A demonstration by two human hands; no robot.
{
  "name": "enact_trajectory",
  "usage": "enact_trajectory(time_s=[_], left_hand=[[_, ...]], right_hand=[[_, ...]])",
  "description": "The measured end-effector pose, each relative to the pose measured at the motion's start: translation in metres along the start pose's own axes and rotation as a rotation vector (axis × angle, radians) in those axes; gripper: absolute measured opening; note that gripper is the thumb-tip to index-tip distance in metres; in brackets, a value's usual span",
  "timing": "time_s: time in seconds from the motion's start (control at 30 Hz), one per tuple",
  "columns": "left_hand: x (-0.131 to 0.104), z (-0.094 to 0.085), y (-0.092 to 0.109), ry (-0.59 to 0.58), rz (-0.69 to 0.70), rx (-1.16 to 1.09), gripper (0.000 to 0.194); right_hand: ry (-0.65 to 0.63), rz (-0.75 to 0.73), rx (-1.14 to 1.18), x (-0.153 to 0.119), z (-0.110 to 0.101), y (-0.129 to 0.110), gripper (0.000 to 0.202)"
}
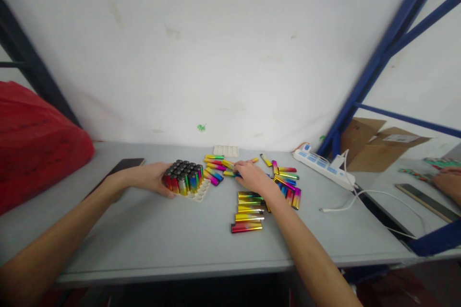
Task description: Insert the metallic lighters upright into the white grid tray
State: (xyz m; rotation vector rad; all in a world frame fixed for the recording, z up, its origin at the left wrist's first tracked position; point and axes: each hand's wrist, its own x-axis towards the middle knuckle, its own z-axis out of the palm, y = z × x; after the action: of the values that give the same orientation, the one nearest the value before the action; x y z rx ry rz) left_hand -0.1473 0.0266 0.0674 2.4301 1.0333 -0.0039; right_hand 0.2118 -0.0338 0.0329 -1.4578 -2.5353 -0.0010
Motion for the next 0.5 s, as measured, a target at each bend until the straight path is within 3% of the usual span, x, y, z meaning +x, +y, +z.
enact_trajectory(time_s=[0.23,0.4,0.5], left_hand=[[0.003,0.001,0.0,0.033,-0.005,0.004,0.065],[0.01,0.01,0.01,0.09,0.01,0.033,0.064],[0.017,0.019,0.017,0.142,0.008,0.063,0.07]], right_hand=[[0.18,0.103,0.15,-0.005,0.0,0.008,0.024],[0.369,0.195,0.529,0.0,-0.001,0.006,0.033],[0.411,0.222,0.832,0.006,0.002,0.0,0.041]])
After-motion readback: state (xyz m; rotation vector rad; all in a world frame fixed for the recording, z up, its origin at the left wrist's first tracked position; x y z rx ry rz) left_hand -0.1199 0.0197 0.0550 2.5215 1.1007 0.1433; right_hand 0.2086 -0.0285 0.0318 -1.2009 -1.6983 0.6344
